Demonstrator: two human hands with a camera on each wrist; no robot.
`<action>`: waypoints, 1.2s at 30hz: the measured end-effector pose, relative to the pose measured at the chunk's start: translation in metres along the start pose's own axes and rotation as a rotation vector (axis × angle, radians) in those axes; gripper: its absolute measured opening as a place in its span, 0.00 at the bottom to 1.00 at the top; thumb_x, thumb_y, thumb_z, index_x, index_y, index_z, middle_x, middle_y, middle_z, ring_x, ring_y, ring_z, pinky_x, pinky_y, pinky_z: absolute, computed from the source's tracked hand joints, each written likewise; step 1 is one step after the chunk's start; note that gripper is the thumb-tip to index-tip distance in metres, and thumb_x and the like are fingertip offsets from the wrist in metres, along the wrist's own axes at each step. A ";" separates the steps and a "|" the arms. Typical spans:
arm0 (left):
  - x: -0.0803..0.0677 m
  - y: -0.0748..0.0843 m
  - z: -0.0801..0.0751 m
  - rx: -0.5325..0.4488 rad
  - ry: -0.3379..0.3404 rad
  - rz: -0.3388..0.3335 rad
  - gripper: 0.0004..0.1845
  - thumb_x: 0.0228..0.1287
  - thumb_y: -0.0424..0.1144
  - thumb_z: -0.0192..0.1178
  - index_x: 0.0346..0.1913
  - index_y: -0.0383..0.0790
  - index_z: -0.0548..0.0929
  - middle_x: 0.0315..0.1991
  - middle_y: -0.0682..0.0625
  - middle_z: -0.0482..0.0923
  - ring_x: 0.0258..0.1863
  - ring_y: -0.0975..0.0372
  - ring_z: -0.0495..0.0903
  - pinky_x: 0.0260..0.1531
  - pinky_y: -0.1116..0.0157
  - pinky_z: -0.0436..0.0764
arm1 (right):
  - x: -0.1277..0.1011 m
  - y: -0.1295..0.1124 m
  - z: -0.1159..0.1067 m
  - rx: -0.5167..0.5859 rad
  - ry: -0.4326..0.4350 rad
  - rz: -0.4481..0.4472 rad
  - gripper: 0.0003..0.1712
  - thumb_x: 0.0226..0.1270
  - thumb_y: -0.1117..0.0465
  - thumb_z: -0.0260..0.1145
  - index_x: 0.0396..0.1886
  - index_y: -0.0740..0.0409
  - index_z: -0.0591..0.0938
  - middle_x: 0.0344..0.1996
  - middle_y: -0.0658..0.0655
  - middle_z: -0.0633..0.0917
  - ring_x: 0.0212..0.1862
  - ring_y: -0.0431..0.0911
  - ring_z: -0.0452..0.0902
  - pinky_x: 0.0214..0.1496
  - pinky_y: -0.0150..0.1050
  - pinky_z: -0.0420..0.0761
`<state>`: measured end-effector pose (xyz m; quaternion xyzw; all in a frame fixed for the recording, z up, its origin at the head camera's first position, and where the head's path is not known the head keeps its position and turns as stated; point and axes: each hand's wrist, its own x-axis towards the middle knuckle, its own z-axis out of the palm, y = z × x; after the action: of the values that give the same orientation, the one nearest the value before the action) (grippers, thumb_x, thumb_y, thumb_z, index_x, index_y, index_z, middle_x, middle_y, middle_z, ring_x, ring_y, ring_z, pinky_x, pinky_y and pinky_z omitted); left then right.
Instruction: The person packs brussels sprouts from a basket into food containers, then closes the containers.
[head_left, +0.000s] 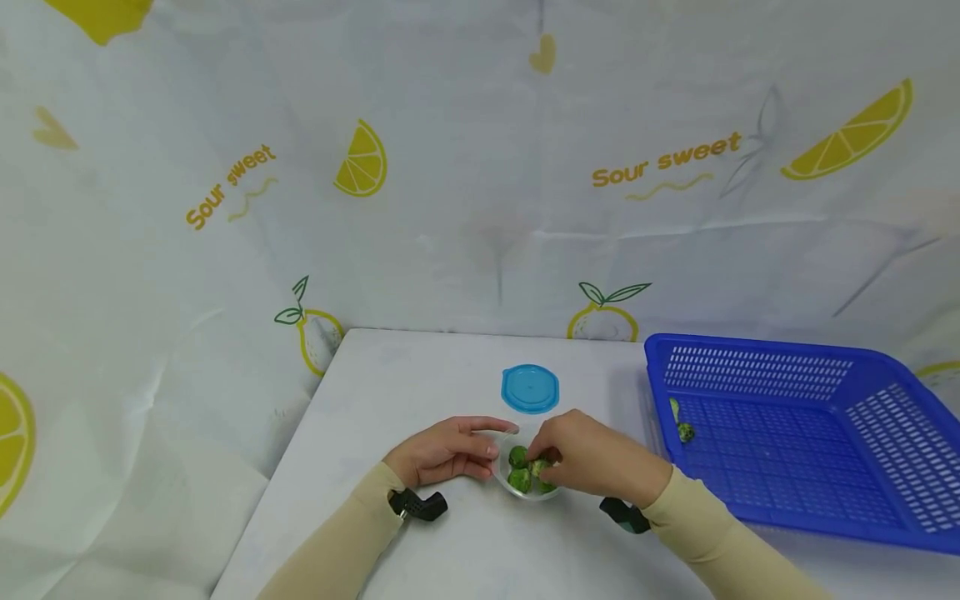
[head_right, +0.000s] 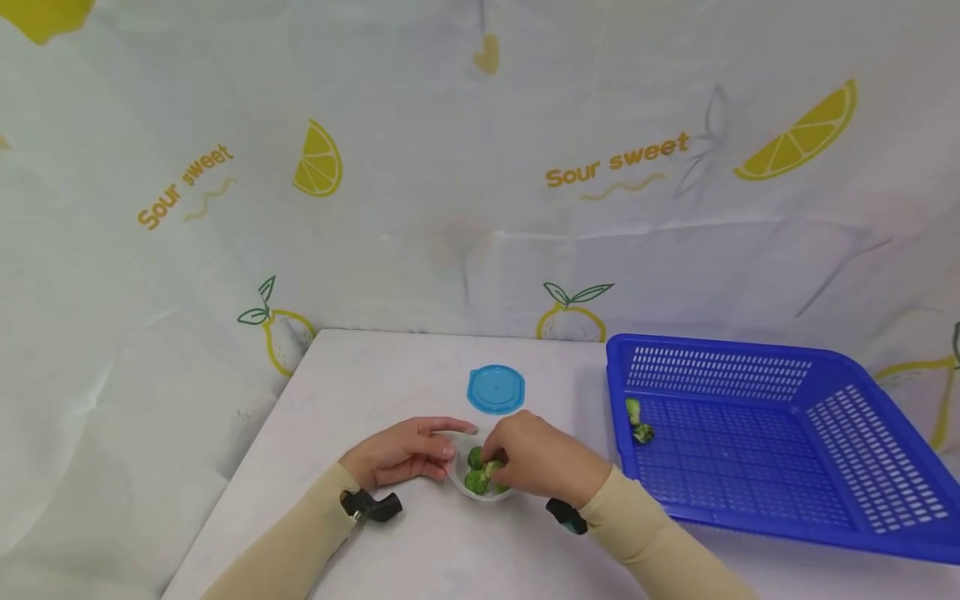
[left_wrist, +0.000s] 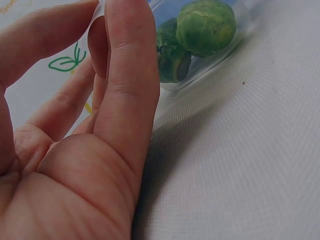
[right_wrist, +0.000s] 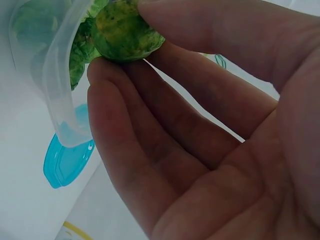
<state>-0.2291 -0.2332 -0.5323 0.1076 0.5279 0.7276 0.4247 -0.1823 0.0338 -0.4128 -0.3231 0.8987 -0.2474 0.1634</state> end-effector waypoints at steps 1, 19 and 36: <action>0.001 0.000 0.000 0.001 -0.002 0.000 0.30 0.77 0.31 0.63 0.79 0.42 0.74 0.37 0.54 0.86 0.37 0.65 0.89 0.48 0.67 0.92 | 0.000 0.000 0.001 0.002 -0.001 -0.003 0.08 0.64 0.67 0.79 0.43 0.56 0.95 0.36 0.46 0.91 0.37 0.37 0.80 0.42 0.31 0.87; 0.013 0.004 0.006 0.011 -0.041 -0.006 0.31 0.76 0.31 0.64 0.79 0.41 0.73 0.36 0.54 0.85 0.36 0.65 0.89 0.48 0.67 0.91 | -0.009 0.006 0.007 0.031 0.019 0.011 0.08 0.62 0.69 0.78 0.40 0.57 0.94 0.37 0.51 0.92 0.37 0.36 0.81 0.42 0.33 0.87; 0.002 -0.003 -0.002 0.008 0.020 -0.018 0.31 0.76 0.34 0.66 0.79 0.42 0.74 0.39 0.52 0.85 0.37 0.65 0.87 0.48 0.67 0.91 | -0.061 0.014 -0.055 -0.025 0.085 0.031 0.12 0.72 0.59 0.76 0.52 0.48 0.92 0.47 0.42 0.91 0.46 0.36 0.86 0.49 0.37 0.90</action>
<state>-0.2299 -0.2325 -0.5363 0.0972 0.5359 0.7227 0.4255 -0.1695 0.1018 -0.3669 -0.3006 0.9127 -0.2470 0.1247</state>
